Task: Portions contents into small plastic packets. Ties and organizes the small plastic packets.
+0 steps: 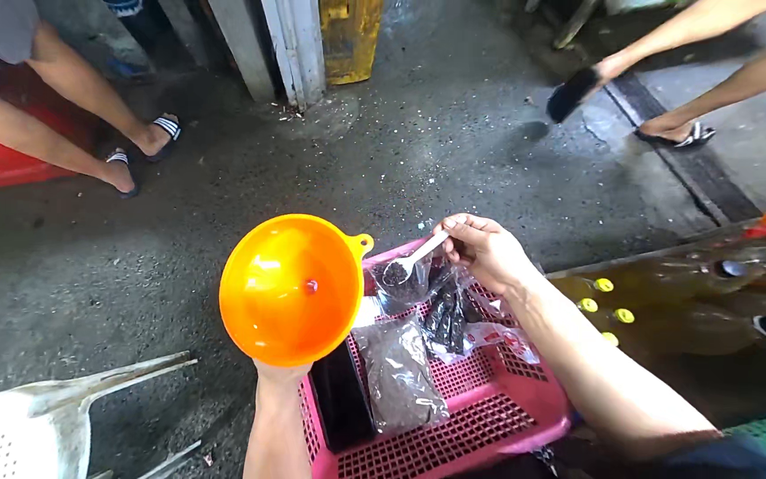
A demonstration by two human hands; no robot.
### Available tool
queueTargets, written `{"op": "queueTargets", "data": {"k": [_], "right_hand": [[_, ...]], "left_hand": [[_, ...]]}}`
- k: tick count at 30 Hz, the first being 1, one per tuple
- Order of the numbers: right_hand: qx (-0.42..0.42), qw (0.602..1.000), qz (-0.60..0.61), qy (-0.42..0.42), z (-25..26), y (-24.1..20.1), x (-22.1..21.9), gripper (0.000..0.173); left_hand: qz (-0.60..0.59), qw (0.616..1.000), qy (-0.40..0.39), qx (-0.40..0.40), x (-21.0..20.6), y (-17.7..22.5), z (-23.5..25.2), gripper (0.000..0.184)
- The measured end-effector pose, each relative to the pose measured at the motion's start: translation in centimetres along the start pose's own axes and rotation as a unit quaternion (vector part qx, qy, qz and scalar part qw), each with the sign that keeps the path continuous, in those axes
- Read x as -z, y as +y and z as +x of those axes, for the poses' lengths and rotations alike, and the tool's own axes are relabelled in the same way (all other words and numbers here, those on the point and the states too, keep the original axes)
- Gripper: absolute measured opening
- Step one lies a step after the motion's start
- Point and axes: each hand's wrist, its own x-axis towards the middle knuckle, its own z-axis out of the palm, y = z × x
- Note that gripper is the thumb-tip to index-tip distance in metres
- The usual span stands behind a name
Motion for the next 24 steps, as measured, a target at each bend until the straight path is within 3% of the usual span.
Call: {"op": "queueTargets", "data": {"k": [17,24], "right_hand": [[0.004,0.998,0.06,0.032,-0.2,-0.4,-0.3,0.034],[0.022,0.997,0.074,0.026,-0.3,-1.1,-0.3,0.035]], "left_hand": [[-0.057,0.998,-0.026,0.013,0.5,-1.0,0.8,0.026],[-0.031,0.999,-0.021,0.028,0.6,-1.4,0.6,0.033]]}}
